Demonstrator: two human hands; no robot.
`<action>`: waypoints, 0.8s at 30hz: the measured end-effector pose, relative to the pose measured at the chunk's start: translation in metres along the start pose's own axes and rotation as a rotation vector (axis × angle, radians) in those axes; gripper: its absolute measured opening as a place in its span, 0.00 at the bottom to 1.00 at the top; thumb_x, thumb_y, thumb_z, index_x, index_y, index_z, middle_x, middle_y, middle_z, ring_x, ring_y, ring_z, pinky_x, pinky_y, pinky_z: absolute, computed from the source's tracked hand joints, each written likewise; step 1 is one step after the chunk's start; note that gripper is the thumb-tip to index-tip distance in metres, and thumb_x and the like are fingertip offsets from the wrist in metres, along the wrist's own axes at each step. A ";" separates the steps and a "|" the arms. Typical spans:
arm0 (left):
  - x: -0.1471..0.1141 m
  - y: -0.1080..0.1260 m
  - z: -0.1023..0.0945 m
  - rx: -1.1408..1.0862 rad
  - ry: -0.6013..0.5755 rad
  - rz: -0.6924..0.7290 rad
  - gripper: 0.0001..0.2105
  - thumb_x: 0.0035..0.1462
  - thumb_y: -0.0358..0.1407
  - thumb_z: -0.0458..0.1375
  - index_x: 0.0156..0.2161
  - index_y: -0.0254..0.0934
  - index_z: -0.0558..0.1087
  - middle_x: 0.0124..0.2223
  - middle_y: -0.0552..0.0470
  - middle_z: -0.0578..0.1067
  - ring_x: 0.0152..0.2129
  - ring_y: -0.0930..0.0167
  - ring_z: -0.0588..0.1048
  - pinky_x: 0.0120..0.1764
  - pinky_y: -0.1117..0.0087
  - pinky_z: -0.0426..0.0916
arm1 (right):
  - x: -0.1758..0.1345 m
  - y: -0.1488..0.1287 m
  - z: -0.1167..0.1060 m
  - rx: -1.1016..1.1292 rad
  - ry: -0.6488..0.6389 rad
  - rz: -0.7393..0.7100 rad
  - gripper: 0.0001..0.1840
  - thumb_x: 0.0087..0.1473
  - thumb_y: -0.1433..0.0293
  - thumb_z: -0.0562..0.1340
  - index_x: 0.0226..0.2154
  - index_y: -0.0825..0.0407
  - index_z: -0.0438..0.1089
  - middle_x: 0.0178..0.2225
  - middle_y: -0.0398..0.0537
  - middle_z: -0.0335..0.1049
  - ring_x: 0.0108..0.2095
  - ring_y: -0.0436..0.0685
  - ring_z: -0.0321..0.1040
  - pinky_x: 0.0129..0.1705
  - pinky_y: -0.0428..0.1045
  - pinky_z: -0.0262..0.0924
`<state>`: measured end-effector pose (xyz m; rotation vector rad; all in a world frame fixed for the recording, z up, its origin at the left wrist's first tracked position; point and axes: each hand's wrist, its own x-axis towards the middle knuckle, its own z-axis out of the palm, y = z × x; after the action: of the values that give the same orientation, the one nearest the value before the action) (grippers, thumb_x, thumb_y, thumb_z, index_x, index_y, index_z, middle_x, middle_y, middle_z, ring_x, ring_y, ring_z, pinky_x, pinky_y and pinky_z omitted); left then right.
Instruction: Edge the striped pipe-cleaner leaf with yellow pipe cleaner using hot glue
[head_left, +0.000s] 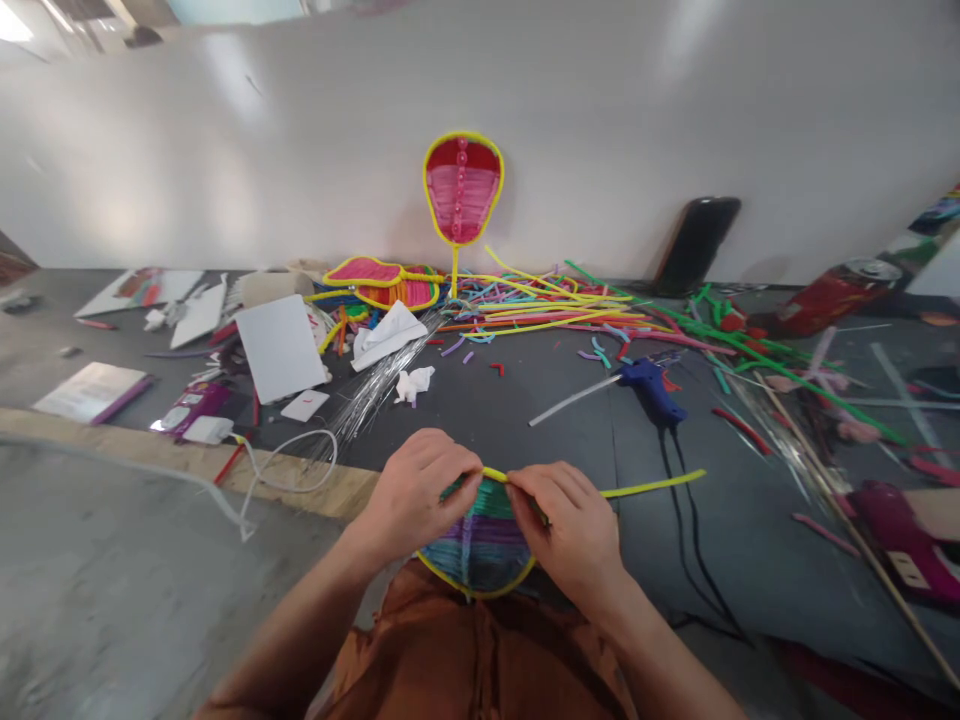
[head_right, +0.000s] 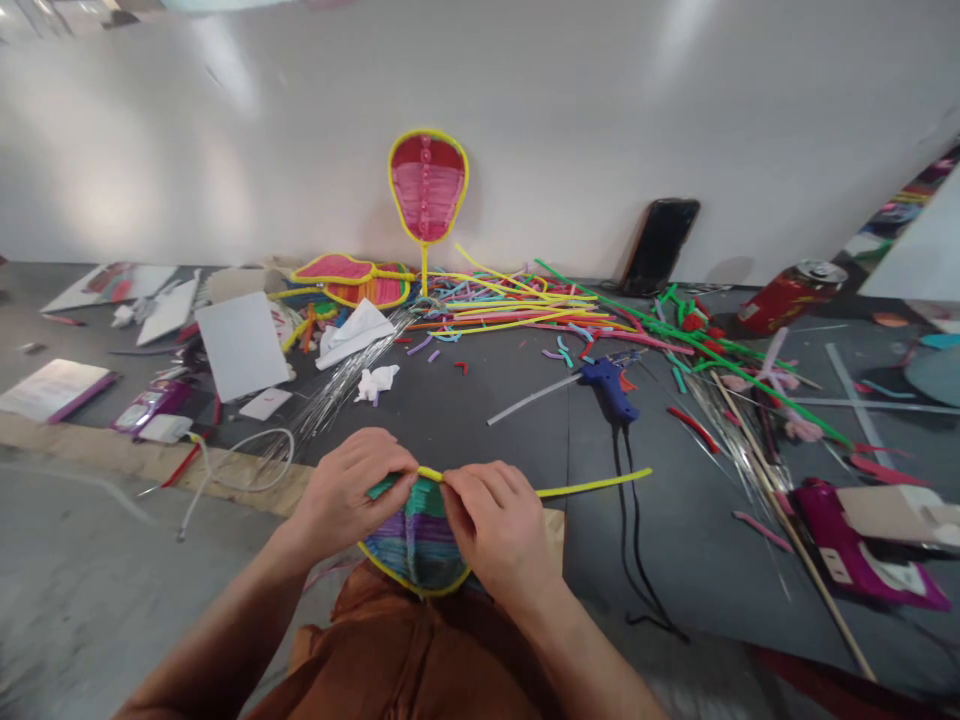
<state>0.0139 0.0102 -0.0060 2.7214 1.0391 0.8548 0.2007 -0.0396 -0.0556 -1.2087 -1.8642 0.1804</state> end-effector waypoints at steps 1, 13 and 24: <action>0.000 0.000 0.001 0.009 0.011 0.000 0.06 0.58 0.28 0.53 0.31 0.37 0.70 0.27 0.53 0.76 0.28 0.70 0.73 0.36 0.69 0.68 | -0.001 0.000 0.001 -0.002 0.003 0.001 0.05 0.58 0.75 0.60 0.37 0.52 0.71 0.32 0.48 0.75 0.33 0.55 0.69 0.37 0.51 0.64; -0.008 0.006 0.007 0.074 0.052 -0.023 0.08 0.59 0.28 0.52 0.28 0.37 0.69 0.26 0.53 0.75 0.26 0.70 0.71 0.34 0.68 0.65 | 0.000 -0.013 0.002 -0.052 0.043 -0.004 0.06 0.59 0.74 0.58 0.35 0.53 0.72 0.30 0.48 0.76 0.31 0.55 0.70 0.35 0.51 0.65; -0.019 0.002 0.002 -0.013 -0.087 -0.140 0.10 0.56 0.33 0.57 0.44 0.37 0.70 0.40 0.50 0.78 0.38 0.67 0.75 0.43 0.65 0.68 | -0.004 -0.008 0.004 -0.024 0.030 -0.006 0.06 0.59 0.75 0.58 0.35 0.52 0.71 0.30 0.47 0.75 0.32 0.55 0.70 0.36 0.51 0.65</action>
<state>0.0045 -0.0033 -0.0159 2.6123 1.1846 0.7123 0.1924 -0.0457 -0.0560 -1.2161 -1.8484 0.1359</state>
